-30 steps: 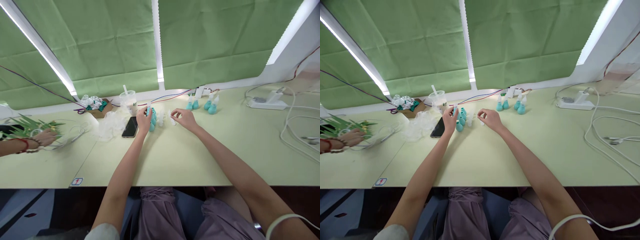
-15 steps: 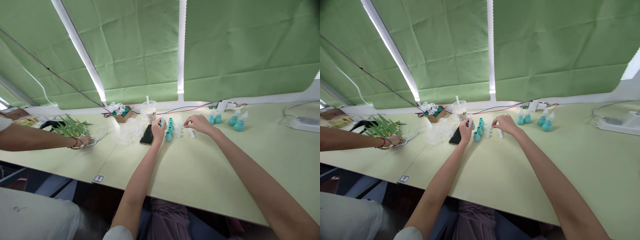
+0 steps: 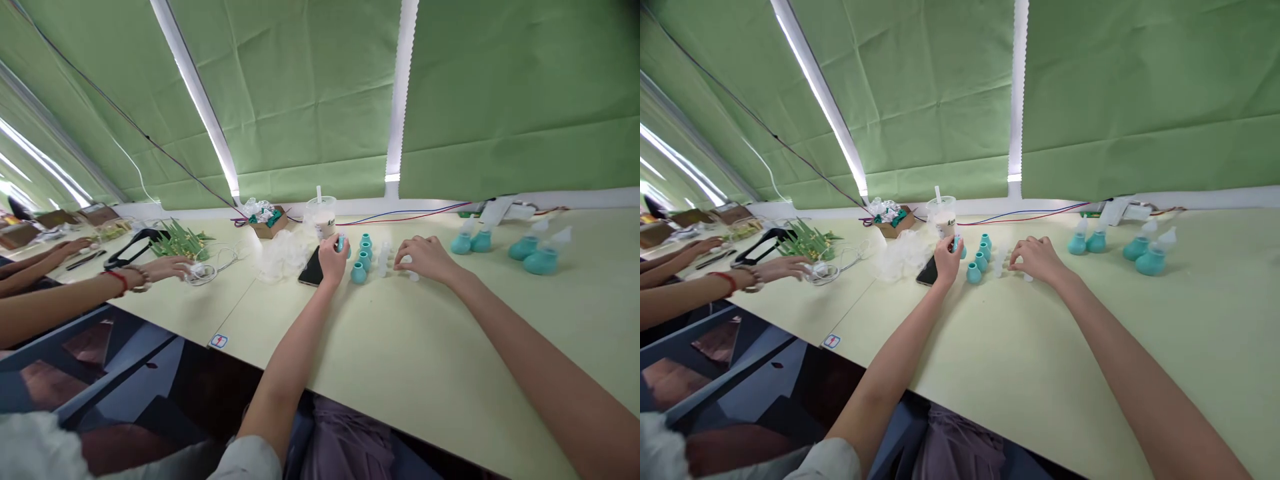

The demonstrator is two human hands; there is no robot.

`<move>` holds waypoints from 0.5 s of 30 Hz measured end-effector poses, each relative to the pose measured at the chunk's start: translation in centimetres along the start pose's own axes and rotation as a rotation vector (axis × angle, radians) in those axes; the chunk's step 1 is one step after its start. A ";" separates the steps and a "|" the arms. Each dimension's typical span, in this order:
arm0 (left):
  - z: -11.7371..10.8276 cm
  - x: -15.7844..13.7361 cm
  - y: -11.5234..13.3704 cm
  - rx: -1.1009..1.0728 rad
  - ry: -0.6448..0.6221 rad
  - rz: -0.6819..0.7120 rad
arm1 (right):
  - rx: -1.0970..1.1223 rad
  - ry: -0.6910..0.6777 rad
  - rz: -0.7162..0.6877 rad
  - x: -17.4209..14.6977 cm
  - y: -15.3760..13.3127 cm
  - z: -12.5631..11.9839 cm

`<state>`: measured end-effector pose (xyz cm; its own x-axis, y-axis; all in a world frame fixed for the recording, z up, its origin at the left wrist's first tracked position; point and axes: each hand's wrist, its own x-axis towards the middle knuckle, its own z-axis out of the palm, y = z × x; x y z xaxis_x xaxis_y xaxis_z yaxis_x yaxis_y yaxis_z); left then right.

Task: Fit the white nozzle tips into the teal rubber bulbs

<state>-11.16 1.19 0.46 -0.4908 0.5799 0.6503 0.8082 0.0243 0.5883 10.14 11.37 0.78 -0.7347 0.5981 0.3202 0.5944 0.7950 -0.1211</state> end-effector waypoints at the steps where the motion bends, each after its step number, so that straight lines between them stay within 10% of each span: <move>1: 0.0 0.1 -0.1 0.005 0.004 0.001 | -0.003 0.007 0.002 0.0 0.1 0.1; 15: 0.1 0.8 -0.4 0.082 0.003 0.052 | 0.098 0.038 -0.001 0.4 -0.2 0.1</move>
<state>-11.87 1.68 0.71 -0.4483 0.5794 0.6807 0.8565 0.0604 0.5126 9.65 11.47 0.85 -0.7213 0.5943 0.3556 0.5572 0.8029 -0.2117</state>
